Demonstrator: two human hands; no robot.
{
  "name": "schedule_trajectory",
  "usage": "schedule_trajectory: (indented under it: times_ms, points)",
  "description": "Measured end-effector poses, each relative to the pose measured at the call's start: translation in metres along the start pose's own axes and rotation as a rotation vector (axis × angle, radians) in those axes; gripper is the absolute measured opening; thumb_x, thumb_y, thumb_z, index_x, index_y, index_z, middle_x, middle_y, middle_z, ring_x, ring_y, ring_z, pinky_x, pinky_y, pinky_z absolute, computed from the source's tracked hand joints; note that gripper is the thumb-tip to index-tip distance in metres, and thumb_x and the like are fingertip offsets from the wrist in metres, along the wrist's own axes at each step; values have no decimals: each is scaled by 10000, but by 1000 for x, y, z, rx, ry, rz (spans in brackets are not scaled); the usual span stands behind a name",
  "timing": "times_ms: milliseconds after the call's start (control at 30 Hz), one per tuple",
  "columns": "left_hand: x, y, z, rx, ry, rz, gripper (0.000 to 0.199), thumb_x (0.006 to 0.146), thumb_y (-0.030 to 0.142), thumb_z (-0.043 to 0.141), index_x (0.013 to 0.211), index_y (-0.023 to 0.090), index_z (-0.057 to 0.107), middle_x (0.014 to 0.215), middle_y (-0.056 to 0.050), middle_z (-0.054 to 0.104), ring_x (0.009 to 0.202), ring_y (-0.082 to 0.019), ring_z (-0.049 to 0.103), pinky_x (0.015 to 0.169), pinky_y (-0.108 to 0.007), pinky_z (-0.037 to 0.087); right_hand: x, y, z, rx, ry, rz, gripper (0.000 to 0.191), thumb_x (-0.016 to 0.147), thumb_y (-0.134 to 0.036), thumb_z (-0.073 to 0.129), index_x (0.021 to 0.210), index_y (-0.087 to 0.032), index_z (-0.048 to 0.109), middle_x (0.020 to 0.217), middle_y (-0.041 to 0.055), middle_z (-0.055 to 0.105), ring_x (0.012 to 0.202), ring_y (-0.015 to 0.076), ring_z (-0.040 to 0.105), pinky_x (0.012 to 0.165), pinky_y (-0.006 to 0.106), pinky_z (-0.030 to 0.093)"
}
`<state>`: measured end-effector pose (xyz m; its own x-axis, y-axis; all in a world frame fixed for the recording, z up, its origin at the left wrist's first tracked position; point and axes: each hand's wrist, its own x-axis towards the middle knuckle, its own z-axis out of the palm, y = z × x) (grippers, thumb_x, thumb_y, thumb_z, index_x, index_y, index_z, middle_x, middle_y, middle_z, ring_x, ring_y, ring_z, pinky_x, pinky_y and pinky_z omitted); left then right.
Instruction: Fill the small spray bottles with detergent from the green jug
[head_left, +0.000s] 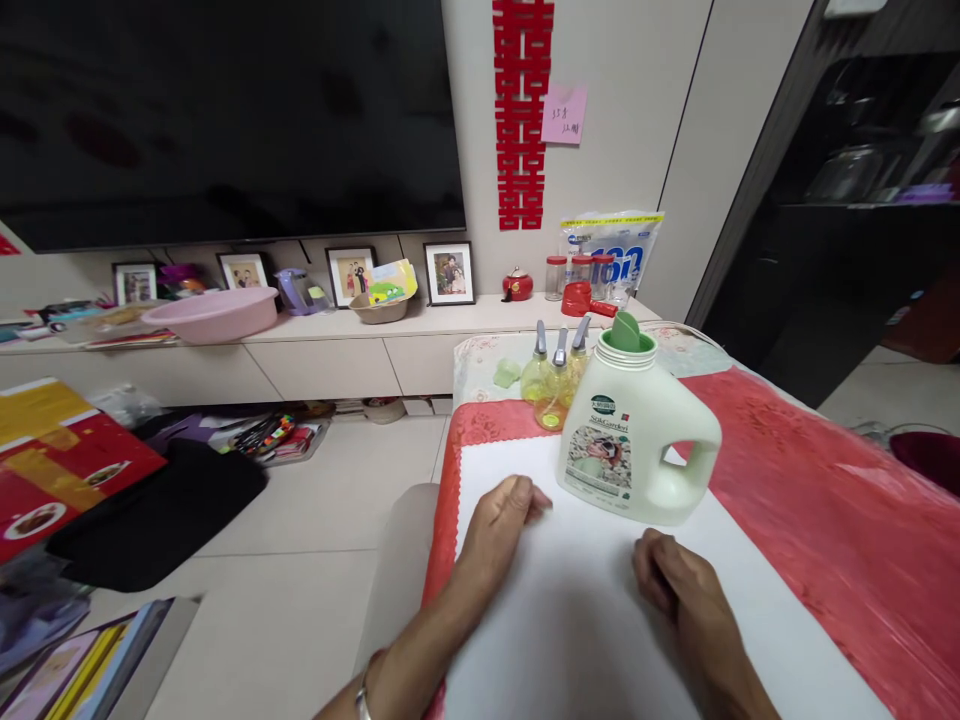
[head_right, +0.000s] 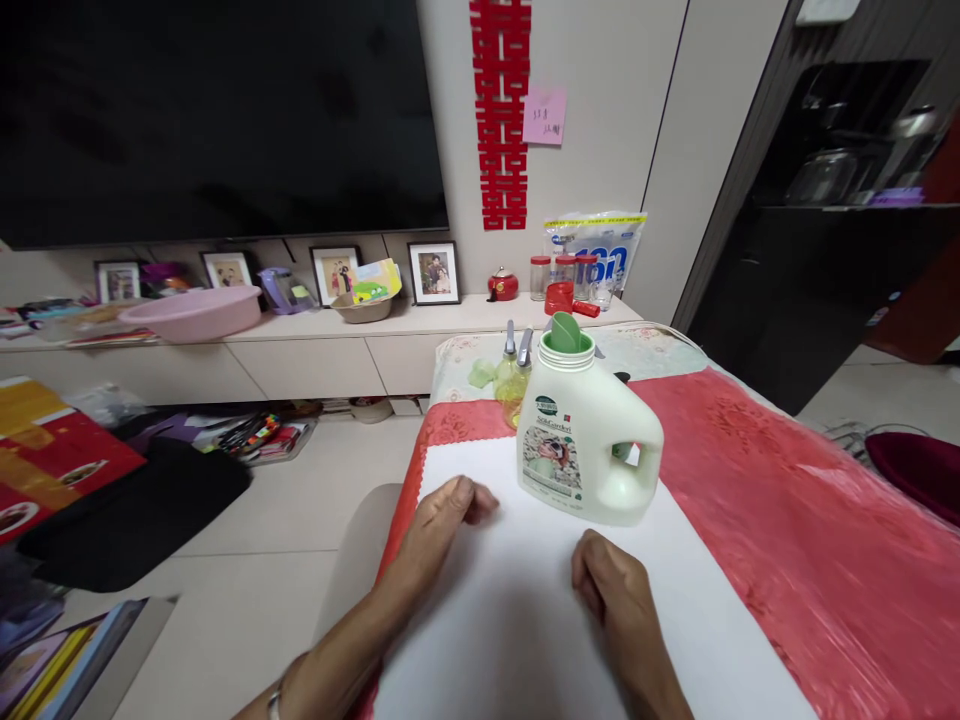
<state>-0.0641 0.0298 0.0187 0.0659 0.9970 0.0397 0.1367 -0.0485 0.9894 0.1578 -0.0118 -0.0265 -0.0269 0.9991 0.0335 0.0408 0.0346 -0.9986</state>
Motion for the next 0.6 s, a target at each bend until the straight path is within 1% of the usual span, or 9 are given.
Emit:
schedule_trajectory:
  times_ms: [67,100,167,233,333,433,533,600]
  points:
    - [19,14,-9,108,53,33,327,876,456,539,1012,193,679,990,-72,697,905,-222,621,797,-331,470,2,-1,-12,48,43,-36,717,946,-755,411,619,-117,416,563,13,283,524,69,276,489,184,229]
    - [29,20,-11,170,84,43,313,857,383,569,1091,194,656,1057,-83,689,936,-228,627,798,-334,480,3,-2,-17,84,74,-56,700,953,-733,425,624,-115,437,567,15,283,528,71,284,485,181,248]
    - [54,29,-11,249,141,100,369,831,272,590,1191,194,602,1237,-109,633,1070,-237,611,868,-342,485,5,-2,-25,174,140,-88,655,951,-682,485,628,-111,475,578,21,296,532,76,302,473,178,291]
    - [82,33,-6,288,172,142,466,800,218,624,1258,179,545,1337,-132,566,1179,-249,565,969,-365,453,7,-2,-30,260,200,-99,632,925,-656,549,611,-115,459,588,27,315,529,80,315,454,181,325]
    - [124,28,8,345,215,183,609,750,199,689,1314,130,471,1383,-183,504,1299,-289,475,1068,-413,389,10,-1,-33,333,253,-76,651,883,-661,603,593,-128,368,602,31,331,528,87,328,441,193,362]
    - [157,20,23,382,245,207,704,710,203,737,1336,105,429,1371,-202,491,1330,-301,443,1100,-416,362,13,2,-36,357,273,-46,683,835,-691,638,587,-133,330,600,31,318,529,92,332,434,201,377]
    - [176,14,35,401,260,219,710,677,234,787,1301,128,466,1321,-189,527,1291,-320,482,1087,-430,373,14,11,-43,381,237,-21,677,839,-692,632,601,-128,343,616,31,315,542,90,328,448,201,386]
    - [183,13,41,401,267,230,612,714,266,771,1253,136,512,1280,-187,559,1246,-322,521,1054,-431,399,14,20,-49,409,182,-18,647,867,-670,619,629,-122,367,635,31,322,564,90,337,478,199,401]
